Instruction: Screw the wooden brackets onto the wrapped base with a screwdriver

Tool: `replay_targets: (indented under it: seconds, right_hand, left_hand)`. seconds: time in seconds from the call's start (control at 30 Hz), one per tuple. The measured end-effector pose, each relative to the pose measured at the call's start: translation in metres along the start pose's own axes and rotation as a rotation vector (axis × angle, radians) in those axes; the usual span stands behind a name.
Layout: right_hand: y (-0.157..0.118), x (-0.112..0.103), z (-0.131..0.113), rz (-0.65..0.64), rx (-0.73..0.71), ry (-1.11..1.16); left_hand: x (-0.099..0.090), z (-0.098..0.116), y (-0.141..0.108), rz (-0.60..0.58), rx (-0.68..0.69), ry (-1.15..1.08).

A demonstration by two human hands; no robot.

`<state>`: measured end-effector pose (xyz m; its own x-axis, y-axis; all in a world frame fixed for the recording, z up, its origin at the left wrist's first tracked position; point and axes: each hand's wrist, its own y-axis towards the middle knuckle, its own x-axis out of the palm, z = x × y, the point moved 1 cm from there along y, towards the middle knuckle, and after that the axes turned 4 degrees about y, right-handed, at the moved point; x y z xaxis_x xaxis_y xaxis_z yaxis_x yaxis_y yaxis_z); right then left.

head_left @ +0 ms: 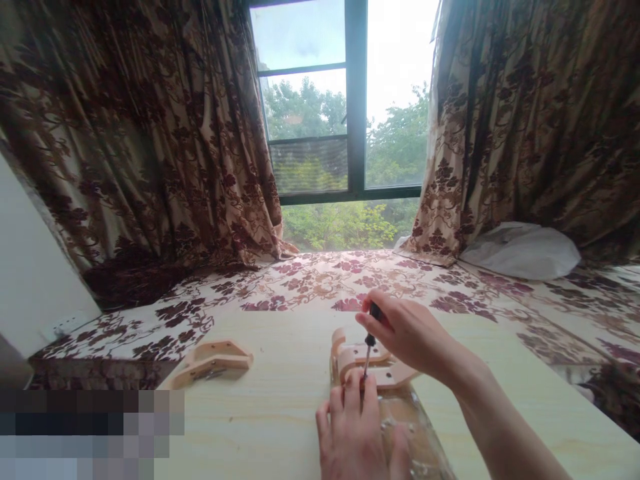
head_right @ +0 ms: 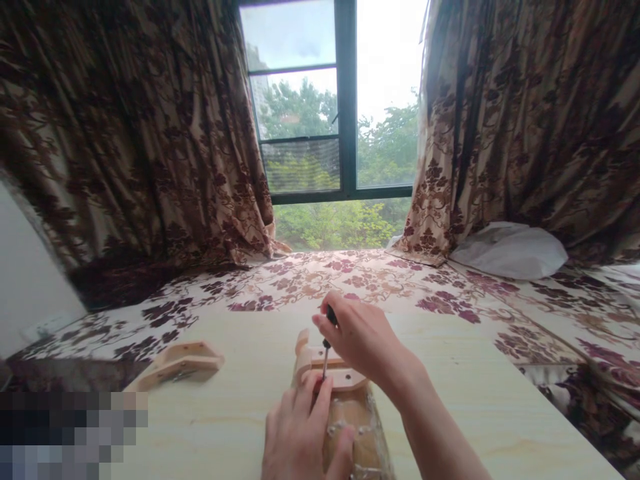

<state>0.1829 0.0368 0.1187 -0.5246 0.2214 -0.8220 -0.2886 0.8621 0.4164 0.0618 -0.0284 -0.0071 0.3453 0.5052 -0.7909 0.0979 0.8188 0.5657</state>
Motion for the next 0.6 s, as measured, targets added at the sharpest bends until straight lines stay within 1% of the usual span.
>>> replay_targets:
  seconds: [0.1,0.17,0.37,0.6]
  right_hand:
    - [-0.002,-0.001,-0.001,-0.005,-0.066,0.023]
    - [-0.002,0.001,-0.002,-0.008,-0.077,0.003]
    - [0.002,0.009,-0.005,0.011,0.006,-0.082]
    - [0.0,0.009,-0.005,0.006,-0.007,-0.066]
  left_hand:
    - [0.001,0.002,0.0,-0.002,-0.025,0.001]
    - [0.002,0.002,-0.001,0.009,-0.034,0.007]
    - [0.008,-0.001,-0.003,0.03,0.002,0.048]
    - [0.008,-0.001,-0.002,0.047,0.011,0.086]
